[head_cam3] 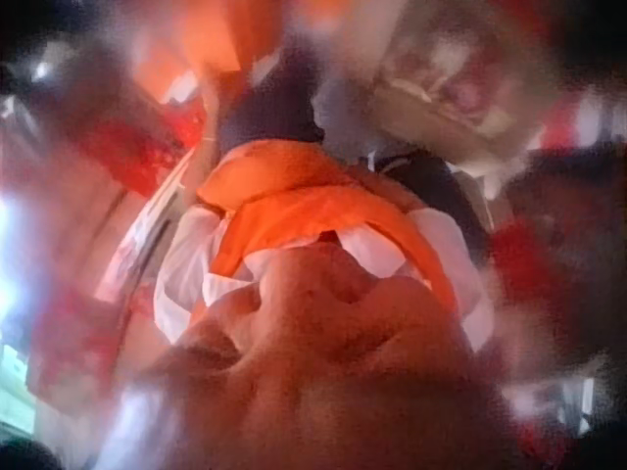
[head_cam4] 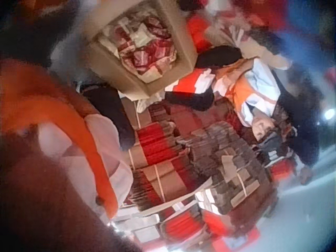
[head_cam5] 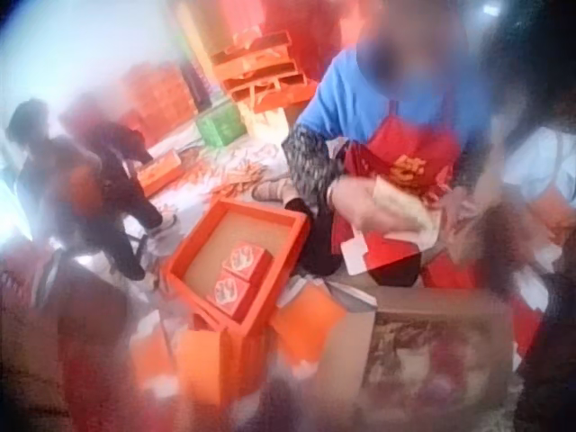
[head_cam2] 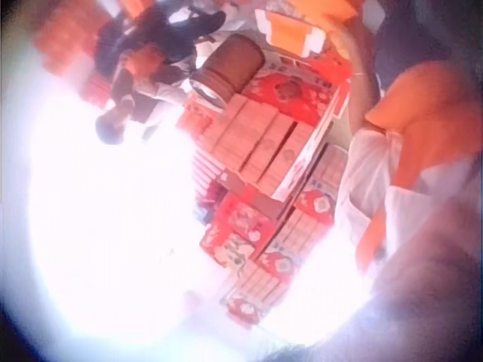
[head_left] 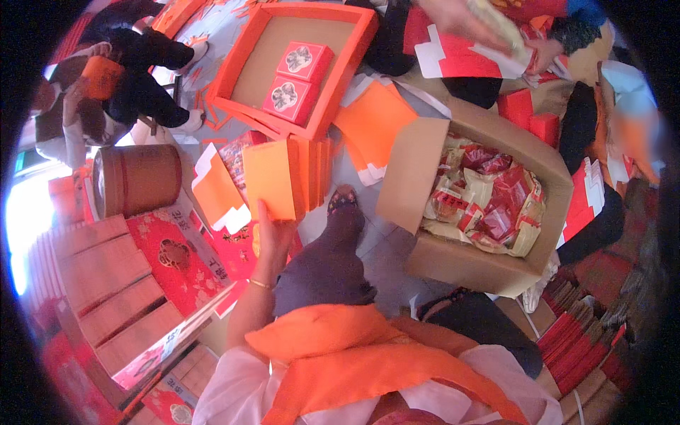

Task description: The person folds orange paper sheets into small rectangular packets by hand. They repeatedly pick up a sheet, fold it into a packet, and place it aside, continuing this process throughout the clip.

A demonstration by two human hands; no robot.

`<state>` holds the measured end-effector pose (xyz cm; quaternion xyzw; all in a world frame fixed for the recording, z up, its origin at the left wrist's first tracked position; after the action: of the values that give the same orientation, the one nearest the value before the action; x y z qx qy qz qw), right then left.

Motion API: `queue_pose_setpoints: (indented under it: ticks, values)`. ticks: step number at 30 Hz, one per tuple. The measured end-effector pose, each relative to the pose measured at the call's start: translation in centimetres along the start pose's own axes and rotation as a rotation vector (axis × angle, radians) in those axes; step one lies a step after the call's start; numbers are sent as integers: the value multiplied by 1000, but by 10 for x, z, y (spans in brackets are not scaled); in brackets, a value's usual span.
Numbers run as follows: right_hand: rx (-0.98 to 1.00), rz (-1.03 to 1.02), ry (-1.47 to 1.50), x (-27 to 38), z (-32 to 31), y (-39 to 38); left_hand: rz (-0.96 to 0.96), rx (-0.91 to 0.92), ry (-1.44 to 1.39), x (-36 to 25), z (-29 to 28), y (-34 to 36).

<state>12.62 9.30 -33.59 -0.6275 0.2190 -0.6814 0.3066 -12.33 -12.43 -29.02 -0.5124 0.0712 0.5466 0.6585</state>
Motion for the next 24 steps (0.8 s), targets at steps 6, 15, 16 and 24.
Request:
queue_pose_setpoints:
  ticks: [6,15,16,24]
  values:
    - [-13,31,-74,-7,19,-5,27,-133,13,-1,-15,2]
    - [-873,44,175,-55,-75,-60,-108,242,142,18,-2,-42]
    - [-1110,36,318,-42,-93,-86,-133,280,182,19,9,-29]
    - [-1731,530,-189,-45,-92,-189,-91,320,22,109,87,77]
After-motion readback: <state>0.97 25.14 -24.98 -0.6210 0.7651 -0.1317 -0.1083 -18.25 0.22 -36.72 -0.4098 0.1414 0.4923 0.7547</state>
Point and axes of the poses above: each hand's wrist, its own y-axis towards the middle knuckle, its own z-axis out of the palm, x = y × z, the point moved 1 cm from there along y, towards the middle knuckle, and after that the axes turned 6 degrees about z, right-handed, at the moved point
